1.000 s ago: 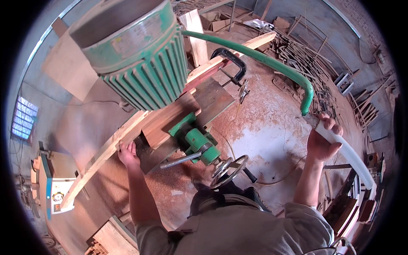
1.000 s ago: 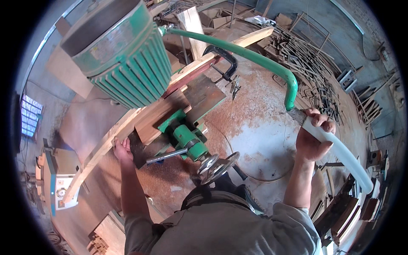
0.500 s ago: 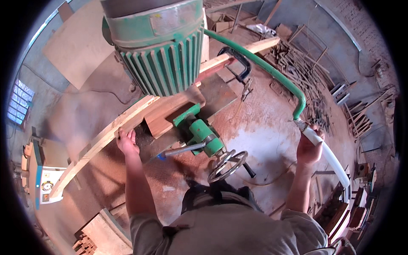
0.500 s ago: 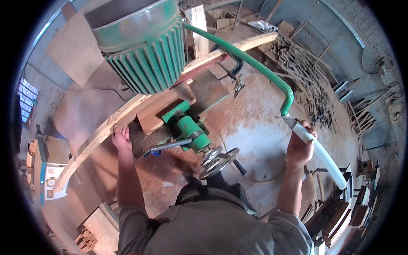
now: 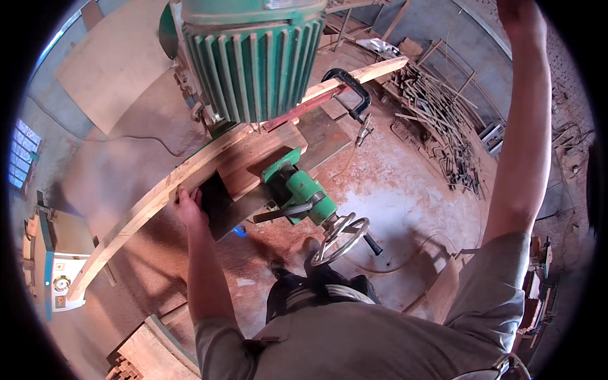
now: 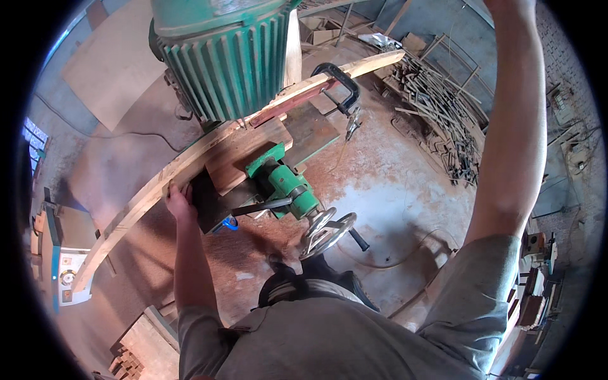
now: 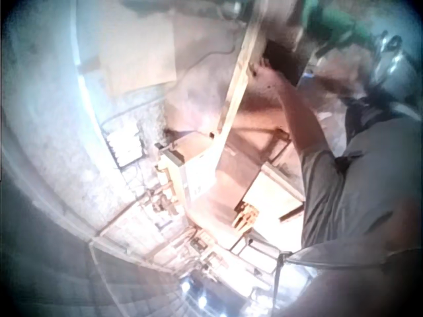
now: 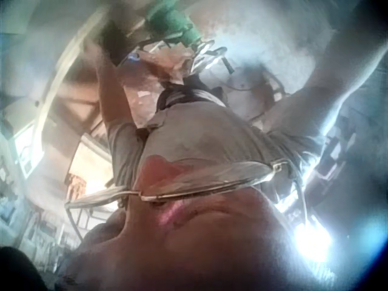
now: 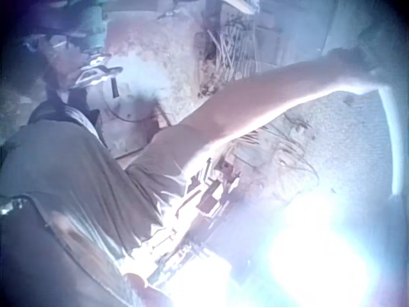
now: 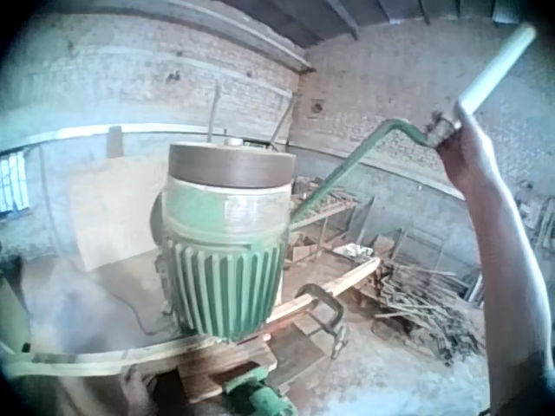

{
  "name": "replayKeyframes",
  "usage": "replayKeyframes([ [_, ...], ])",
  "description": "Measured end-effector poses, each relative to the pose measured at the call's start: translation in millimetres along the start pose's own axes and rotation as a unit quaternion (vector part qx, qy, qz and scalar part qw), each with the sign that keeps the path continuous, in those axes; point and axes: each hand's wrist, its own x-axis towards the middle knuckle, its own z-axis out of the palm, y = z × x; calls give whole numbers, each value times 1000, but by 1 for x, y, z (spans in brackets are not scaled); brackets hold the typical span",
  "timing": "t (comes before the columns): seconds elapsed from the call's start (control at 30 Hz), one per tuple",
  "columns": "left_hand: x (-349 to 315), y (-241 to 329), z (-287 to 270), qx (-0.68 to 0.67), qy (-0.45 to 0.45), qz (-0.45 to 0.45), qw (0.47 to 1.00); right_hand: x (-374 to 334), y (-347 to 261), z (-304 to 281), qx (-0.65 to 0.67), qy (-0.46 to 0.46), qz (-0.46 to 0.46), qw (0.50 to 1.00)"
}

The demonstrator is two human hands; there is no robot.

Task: The person repeatedly picks up wooden planks from a workbench, places them under a green mortising machine, and operates the lever to cut mortises. After each cut, the person removes the plank and returns it to the workbench, repeating the process for multiple pieces.

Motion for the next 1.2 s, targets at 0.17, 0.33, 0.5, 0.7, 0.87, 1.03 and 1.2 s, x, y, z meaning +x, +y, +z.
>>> replayKeyframes([
  [0.17, 6, 5, -24, -7, 79, 20, 997, -173, 59, 108, -351, -198, -133, 905],
  [0.33, 1, -1, 0, -20, 30, 0, 999, -396, 45, 220, -29, -606, 92, 790],
  [0.5, 14, 4, -23, -13, -33, 12, 999, -411, 59, 252, -13, -602, 133, 787],
  [0.7, -7, 13, -14, -9, 31, -16, 999, -371, 142, 180, 265, -272, 483, 789],
  [0.87, -10, 11, 4, -16, 48, -32, 998, -438, 272, 120, 170, -32, 612, 771],
  [1.03, 7, 22, -20, -61, 62, -41, 995, -414, 267, 101, 88, -87, 566, 815],
  [1.2, -1, 97, -99, -121, 46, 66, 989, -392, 246, 65, 114, -9, 534, 837],
])
